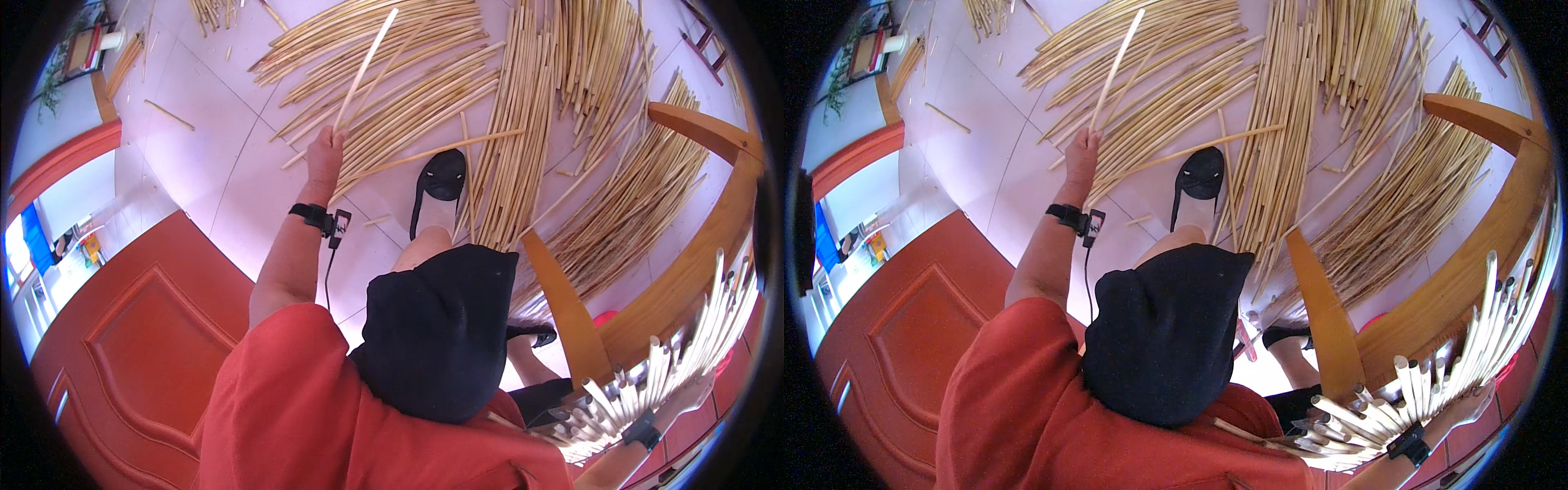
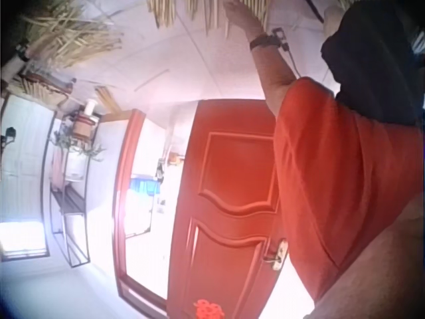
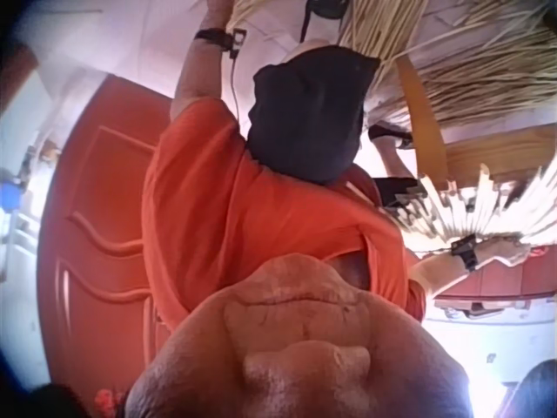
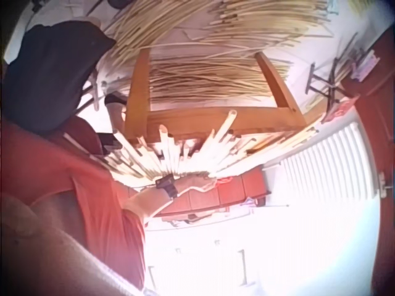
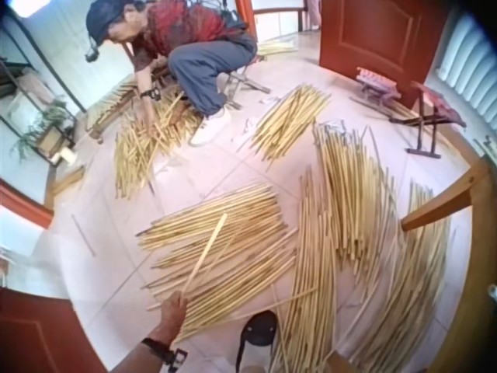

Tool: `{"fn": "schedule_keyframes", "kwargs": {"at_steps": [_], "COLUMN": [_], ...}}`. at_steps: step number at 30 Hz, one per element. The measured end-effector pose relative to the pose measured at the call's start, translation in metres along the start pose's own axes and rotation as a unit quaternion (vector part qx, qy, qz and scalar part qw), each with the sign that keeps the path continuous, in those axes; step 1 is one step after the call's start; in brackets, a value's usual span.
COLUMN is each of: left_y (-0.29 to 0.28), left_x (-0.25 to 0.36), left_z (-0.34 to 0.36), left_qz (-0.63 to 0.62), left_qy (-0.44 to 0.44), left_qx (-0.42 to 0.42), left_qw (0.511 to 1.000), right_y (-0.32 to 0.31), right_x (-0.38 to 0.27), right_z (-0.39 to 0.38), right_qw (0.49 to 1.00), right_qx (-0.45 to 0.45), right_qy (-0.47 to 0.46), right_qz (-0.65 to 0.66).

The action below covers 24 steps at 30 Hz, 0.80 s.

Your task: The person is seen weaving together long bamboo sticks on a table to create a mat or screen.

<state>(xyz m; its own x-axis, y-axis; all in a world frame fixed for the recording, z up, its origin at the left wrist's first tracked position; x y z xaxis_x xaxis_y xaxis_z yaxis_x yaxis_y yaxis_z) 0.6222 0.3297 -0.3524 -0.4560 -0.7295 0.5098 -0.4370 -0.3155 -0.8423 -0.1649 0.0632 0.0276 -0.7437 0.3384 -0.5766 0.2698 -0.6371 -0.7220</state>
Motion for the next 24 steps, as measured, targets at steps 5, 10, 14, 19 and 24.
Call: {"fn": "schedule_keyframes", "kwargs": {"at_steps": [5, 10, 14, 19, 24], "left_y": [0.025, 0.058, 0.073, 0.078, 0.081], "left_x": [0.016, 0.014, 0.018, 0.024, 0.019], "left_z": [-0.020, -0.017, -0.009, -0.007, -0.007], "left_qz": [-0.034, -0.002, 0.060, 0.134, 0.136], "left_qy": [-0.085, 0.016, 0.187, 0.150, 0.148], "left_qx": [-0.010, -0.001, 0.086, 0.034, 0.022], "left_qw": [0.996, 1.000, 0.977, 0.979, 0.979], "right_y": [-0.001, -0.001, 0.003, 0.002, -0.003], "right_x": [-0.003, -0.006, -0.010, -0.008, 0.007], "right_z": [-0.003, -0.005, -0.010, -0.008, 0.006], "right_qw": [1.000, 1.000, 0.999, 1.000, 0.998], "right_qx": [0.002, -0.010, -0.008, 0.003, -0.011], "right_qy": [-0.005, 0.013, 0.032, -0.007, -0.044], "right_qz": [-0.024, 0.010, 0.030, -0.024, -0.040]}}
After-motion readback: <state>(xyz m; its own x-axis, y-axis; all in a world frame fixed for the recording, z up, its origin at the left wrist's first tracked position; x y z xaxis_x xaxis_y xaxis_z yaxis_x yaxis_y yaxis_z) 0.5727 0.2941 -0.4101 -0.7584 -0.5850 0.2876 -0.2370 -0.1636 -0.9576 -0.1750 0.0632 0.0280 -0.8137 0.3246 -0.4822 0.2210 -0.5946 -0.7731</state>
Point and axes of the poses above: each hand's wrist, its own z-axis towards the middle knuckle, its own y-axis out of the palm, x = y × z, the point moved 1 cm from there along z, towards the middle knuckle, and after that the axes turned 5 degrees about x, right-handed, at the moved point
